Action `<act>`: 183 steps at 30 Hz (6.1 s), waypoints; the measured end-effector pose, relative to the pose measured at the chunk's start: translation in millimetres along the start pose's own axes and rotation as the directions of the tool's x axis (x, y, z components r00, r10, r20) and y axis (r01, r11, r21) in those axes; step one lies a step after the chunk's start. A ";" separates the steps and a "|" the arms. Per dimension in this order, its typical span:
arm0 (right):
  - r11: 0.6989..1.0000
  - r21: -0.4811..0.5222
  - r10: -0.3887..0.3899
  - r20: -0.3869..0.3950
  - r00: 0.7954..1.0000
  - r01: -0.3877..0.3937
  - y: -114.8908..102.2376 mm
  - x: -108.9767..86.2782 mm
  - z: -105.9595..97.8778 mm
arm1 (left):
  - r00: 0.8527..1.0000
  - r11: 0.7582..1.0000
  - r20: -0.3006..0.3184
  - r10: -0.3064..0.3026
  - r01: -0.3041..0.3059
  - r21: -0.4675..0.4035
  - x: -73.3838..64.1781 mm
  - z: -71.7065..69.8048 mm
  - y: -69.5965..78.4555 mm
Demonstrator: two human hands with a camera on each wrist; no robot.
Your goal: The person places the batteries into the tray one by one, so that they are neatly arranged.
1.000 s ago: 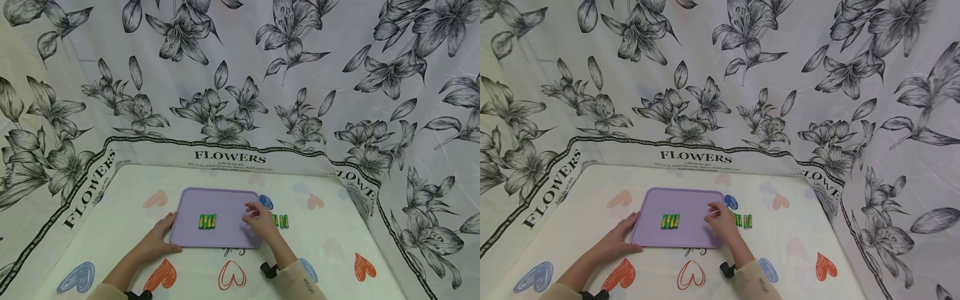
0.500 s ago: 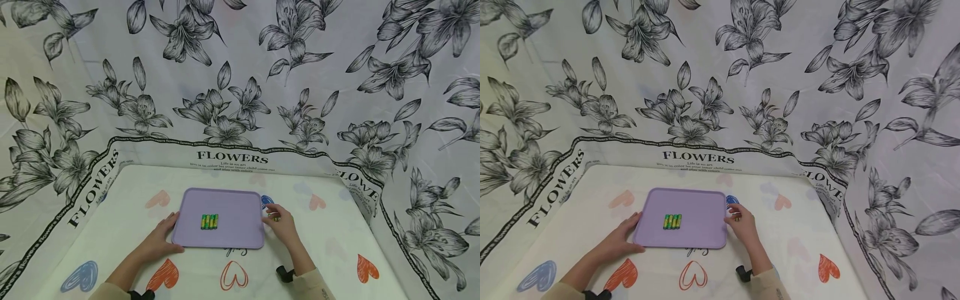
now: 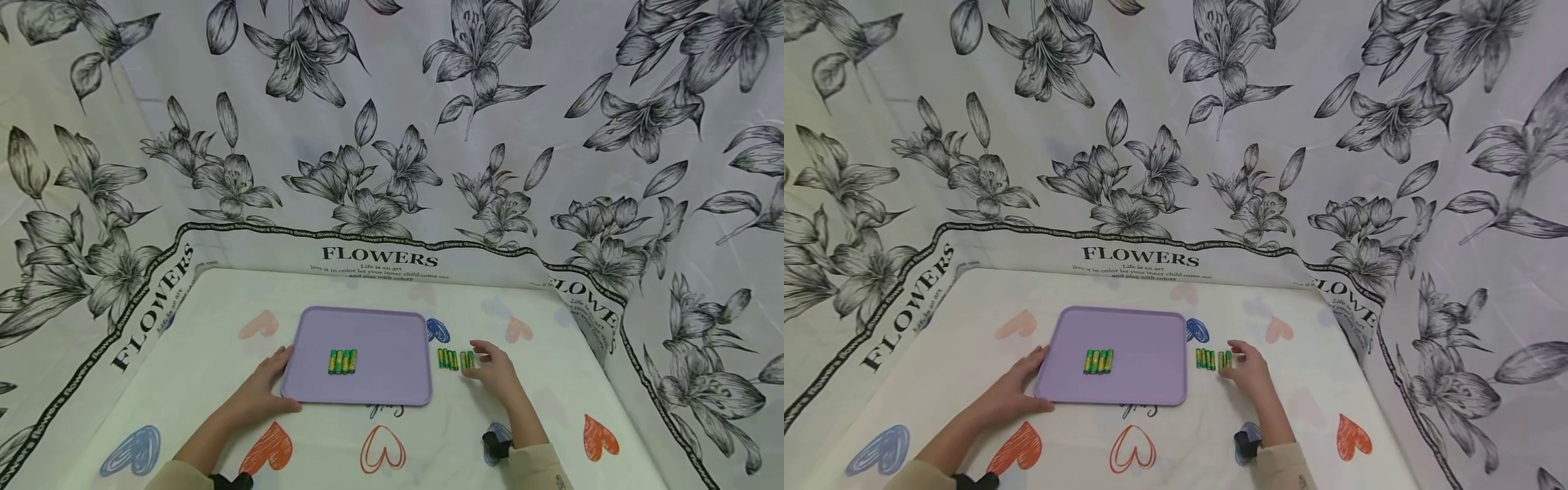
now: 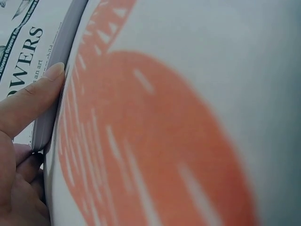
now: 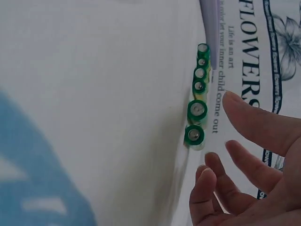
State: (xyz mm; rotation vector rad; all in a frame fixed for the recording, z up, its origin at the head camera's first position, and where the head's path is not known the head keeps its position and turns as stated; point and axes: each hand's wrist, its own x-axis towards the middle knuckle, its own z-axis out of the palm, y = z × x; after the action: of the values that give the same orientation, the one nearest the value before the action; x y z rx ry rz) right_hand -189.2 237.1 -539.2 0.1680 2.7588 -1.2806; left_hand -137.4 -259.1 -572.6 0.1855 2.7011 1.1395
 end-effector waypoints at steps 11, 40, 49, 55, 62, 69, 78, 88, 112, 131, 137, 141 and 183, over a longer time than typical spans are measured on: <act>0.992 -0.105 0.081 0.077 0.994 -0.073 10.5 7.8 -3.3 | 1.000 1.000 0.009 -0.010 0.010 -0.009 -0.2 -0.1 0.4; 0.997 0.074 0.008 -0.018 1.000 -0.006 0.6 4.2 -8.3 | 1.000 1.000 0.002 0.015 -0.015 -0.012 -0.1 -0.4 -2.2; 0.990 0.136 -0.023 -0.022 0.999 0.025 -33.1 0.6 -3.1 | 1.000 1.000 -0.006 0.017 -0.017 -0.001 0.4 -1.0 -4.0; 0.982 0.186 -0.045 -0.007 0.999 0.046 -47.2 1.8 2.4 | 1.000 1.000 0.002 0.017 -0.017 -0.005 -0.1 -0.9 -3.8; 0.977 0.202 -0.067 0.016 0.998 0.062 -59.7 1.8 12.9 | 1.000 1.000 0.009 0.008 -0.008 -0.010 -1.0 -1.0 -1.1; 0.968 0.209 -0.150 0.058 0.987 0.135 -70.6 -1.1 27.5 | 1.000 1.000 0.010 0.007 -0.007 -0.011 -1.3 -1.8 0.5; 0.971 0.160 -0.196 0.120 0.973 0.175 -81.6 -3.0 51.3 | 1.000 1.000 -0.004 0.026 -0.026 -0.002 -0.8 -1.2 -0.7; 0.961 0.166 -0.248 0.151 0.957 0.222 -94.3 -3.6 72.2 | 1.000 1.000 0.004 0.013 -0.013 -0.010 -1.2 -0.1 -2.6; 0.948 0.207 -0.285 0.215 0.934 0.241 -120.1 -8.3 131.7 | 1.000 1.000 0.011 0.007 -0.007 -0.025 -2.3 -2.4 2.7; 0.971 0.137 -0.225 0.242 0.944 0.197 -122.3 -5.7 161.0 | 1.000 0.999 0.002 0.016 -0.016 -0.028 -1.7 -1.2 -0.2; 0.967 0.089 -0.252 0.250 0.935 0.237 -123.0 -3.1 163.5 | 1.000 1.000 -0.002 0.015 -0.015 -0.022 -2.3 -1.8 1.2; 0.966 0.080 -0.258 0.252 0.933 0.245 -124.5 -3.6 163.2 | 1.000 1.000 -0.007 0.019 -0.019 -0.018 -2.2 -1.7 1.1; 0.961 0.208 -0.157 -0.130 0.979 0.182 -38.0 -15.8 36.8 | 1.000 1.000 -0.003 -0.001 0.000 -0.019 -4.0 -0.6 0.7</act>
State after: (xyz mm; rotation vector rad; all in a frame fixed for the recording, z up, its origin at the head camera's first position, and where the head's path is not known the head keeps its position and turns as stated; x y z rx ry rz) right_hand -177.4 183.6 -532.0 0.0184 2.7686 -1.6691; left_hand -133.6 -259.8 -571.1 0.1801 2.6920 1.1661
